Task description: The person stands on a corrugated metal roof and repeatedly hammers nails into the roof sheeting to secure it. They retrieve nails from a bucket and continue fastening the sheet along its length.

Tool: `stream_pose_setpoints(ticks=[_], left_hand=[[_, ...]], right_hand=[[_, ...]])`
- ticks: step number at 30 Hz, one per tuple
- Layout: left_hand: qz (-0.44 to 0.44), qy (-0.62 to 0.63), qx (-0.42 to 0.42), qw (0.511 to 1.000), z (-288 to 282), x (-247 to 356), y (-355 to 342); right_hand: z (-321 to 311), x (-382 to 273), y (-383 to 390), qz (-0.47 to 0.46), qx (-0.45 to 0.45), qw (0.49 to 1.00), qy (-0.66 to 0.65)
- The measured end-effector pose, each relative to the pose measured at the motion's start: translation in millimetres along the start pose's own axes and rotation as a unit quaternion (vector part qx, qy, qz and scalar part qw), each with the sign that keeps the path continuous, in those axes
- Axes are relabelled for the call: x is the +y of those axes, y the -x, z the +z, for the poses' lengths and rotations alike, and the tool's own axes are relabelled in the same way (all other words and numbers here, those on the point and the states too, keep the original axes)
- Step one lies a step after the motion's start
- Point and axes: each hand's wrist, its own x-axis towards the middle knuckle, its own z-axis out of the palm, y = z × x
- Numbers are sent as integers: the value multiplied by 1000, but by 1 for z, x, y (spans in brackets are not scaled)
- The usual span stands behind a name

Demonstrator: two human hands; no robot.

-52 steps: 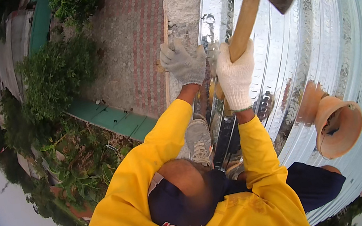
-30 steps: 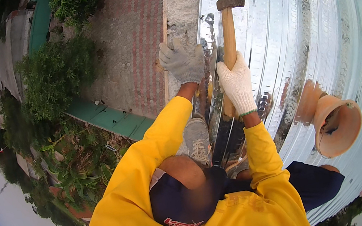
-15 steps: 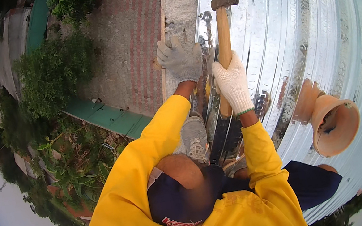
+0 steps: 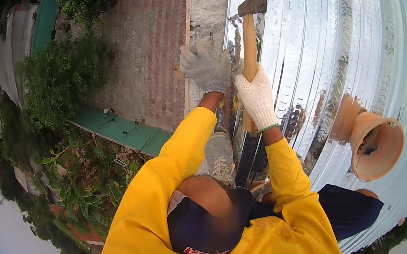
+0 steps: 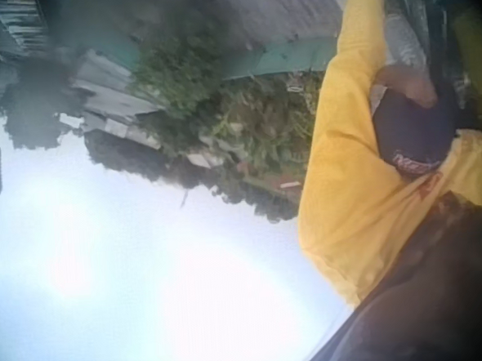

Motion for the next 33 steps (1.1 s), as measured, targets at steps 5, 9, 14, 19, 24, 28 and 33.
stream_pose_setpoints(ticks=[5, 9, 14, 19, 24, 28, 33], left_hand=[[2, 14, 29, 999, -2, 2, 2], [0, 9, 26, 1000, 0, 0, 1], [5, 9, 19, 1000, 0, -1, 5], [13, 25, 31, 999, -2, 2, 1], [-3, 31, 7, 999, -1, 1, 0], [12, 19, 31, 999, 2, -1, 2], [17, -5, 9, 1000, 2, 0, -4]], right_hand=[[-88, -100, 13, -238, 135, 955, -116], [-89, -118, 5, -293, 232, 903, -212], [10, -1, 1, -3, 4, 996, 86], [-42, -40, 10, -69, 70, 994, -40], [-95, -124, 17, -333, 198, 884, -263], [-1, -43, -3, -72, 142, 987, -29], [-7, 8, -4, -34, 59, 998, -8]])
